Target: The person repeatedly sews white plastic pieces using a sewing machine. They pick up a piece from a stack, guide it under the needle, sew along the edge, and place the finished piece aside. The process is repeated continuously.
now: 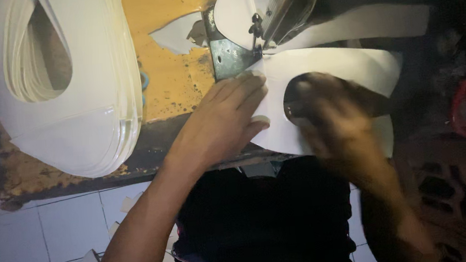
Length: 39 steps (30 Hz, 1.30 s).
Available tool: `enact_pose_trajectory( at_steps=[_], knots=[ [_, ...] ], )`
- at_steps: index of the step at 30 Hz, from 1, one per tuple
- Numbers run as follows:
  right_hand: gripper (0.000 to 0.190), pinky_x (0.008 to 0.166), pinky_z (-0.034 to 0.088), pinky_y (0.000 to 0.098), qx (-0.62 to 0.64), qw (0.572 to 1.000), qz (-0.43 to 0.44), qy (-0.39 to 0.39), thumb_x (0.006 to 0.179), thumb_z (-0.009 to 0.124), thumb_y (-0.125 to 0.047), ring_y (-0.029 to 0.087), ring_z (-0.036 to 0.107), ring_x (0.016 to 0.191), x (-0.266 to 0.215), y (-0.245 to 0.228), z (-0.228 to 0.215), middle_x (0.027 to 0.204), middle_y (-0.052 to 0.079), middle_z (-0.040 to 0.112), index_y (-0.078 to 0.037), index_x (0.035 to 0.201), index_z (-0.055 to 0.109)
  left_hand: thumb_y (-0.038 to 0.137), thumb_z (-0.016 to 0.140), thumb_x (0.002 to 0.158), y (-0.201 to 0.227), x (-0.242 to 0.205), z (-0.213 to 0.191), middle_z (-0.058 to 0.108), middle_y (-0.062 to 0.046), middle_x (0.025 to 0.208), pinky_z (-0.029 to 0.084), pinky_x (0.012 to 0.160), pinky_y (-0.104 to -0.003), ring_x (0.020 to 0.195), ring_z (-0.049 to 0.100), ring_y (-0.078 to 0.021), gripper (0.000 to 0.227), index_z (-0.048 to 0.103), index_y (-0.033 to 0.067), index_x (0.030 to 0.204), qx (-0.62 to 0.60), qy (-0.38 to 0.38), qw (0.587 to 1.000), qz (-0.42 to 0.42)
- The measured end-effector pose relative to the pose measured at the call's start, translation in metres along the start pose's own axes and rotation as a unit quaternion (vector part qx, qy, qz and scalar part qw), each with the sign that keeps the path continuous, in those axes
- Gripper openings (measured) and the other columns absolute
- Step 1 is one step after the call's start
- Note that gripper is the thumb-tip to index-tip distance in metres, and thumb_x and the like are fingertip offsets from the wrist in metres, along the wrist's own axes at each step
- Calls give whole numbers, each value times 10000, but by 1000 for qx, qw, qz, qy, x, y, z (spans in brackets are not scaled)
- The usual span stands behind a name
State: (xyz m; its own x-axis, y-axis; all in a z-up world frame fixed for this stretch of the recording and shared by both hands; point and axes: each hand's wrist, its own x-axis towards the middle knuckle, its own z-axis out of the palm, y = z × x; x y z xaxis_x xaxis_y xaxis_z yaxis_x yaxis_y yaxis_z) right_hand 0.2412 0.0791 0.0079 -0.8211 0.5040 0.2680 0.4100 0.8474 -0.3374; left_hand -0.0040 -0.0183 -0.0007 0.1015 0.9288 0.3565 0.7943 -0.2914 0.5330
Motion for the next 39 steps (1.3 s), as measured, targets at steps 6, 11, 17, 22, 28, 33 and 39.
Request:
enact_pose_trajectory(
  at_steps=[6, 11, 17, 22, 28, 33, 39],
  knots=[
    [518, 1203, 126, 505, -158, 985, 61, -40, 1027, 736, -335, 270, 421, 1408, 20, -24, 11, 1515, 96, 533, -115, 1478, 605, 310, 765, 893, -2, 6, -3, 544, -181, 1471, 415, 1135, -475, 1389, 497, -354, 613, 581, -37, 1364, 7, -15, 1000, -9],
    [547, 1265, 159, 486, -149, 987, 36, -36, 1005, 735, -347, 306, 368, 1514, 23, -13, 17, 1558, 130, 495, -150, 1481, 552, 317, 748, 901, -2, 11, -7, 547, -171, 1474, 423, 1119, -469, 1382, 505, -344, 608, 580, -27, 1372, 19, -23, 1000, -6],
    [554, 1265, 88, 527, -163, 984, 19, -72, 1043, 604, -369, 292, 306, 1526, 16, -5, 22, 1587, 125, 445, -172, 1549, 498, 337, 726, 940, -6, 12, -8, 543, -162, 1480, 420, 1137, -473, 1377, 512, -339, 601, 573, -14, 1404, 42, -35, 998, 5],
    [535, 1245, 47, 551, -175, 980, 24, -88, 1045, 543, -367, 320, 259, 1541, 22, -5, 23, 1608, 141, 414, -170, 1541, 502, 345, 701, 948, -6, 12, -4, 538, -152, 1505, 406, 1164, -474, 1395, 507, -314, 597, 572, -9, 1410, 48, -39, 998, -11],
    [487, 1215, 157, 585, -149, 984, 38, -92, 1055, 502, -365, 366, 347, 1507, 38, -5, 22, 1582, 149, 489, -154, 1488, 574, 367, 671, 962, -8, 14, 0, 522, -151, 1498, 385, 1168, -485, 1385, 502, -302, 597, 575, -8, 1416, 79, -39, 996, -13],
    [489, 1181, 247, 596, -181, 978, 30, -99, 1030, 518, -362, 411, 385, 1480, 43, -3, 24, 1542, 178, 516, -151, 1465, 594, 363, 671, 984, -10, 14, 4, 528, -152, 1513, 384, 1169, -469, 1397, 503, -299, 592, 565, -16, 1425, 103, -20, 994, -6],
    [468, 1137, 306, 573, -163, 985, 20, -47, 1018, 562, -349, 423, 451, 1412, 43, 2, 26, 1486, 218, 592, -102, 1410, 626, 372, 682, 985, -13, 15, 3, 529, -145, 1509, 383, 1172, -467, 1409, 494, -282, 602, 569, -9, 1437, 122, -16, 992, 3]
  ],
)
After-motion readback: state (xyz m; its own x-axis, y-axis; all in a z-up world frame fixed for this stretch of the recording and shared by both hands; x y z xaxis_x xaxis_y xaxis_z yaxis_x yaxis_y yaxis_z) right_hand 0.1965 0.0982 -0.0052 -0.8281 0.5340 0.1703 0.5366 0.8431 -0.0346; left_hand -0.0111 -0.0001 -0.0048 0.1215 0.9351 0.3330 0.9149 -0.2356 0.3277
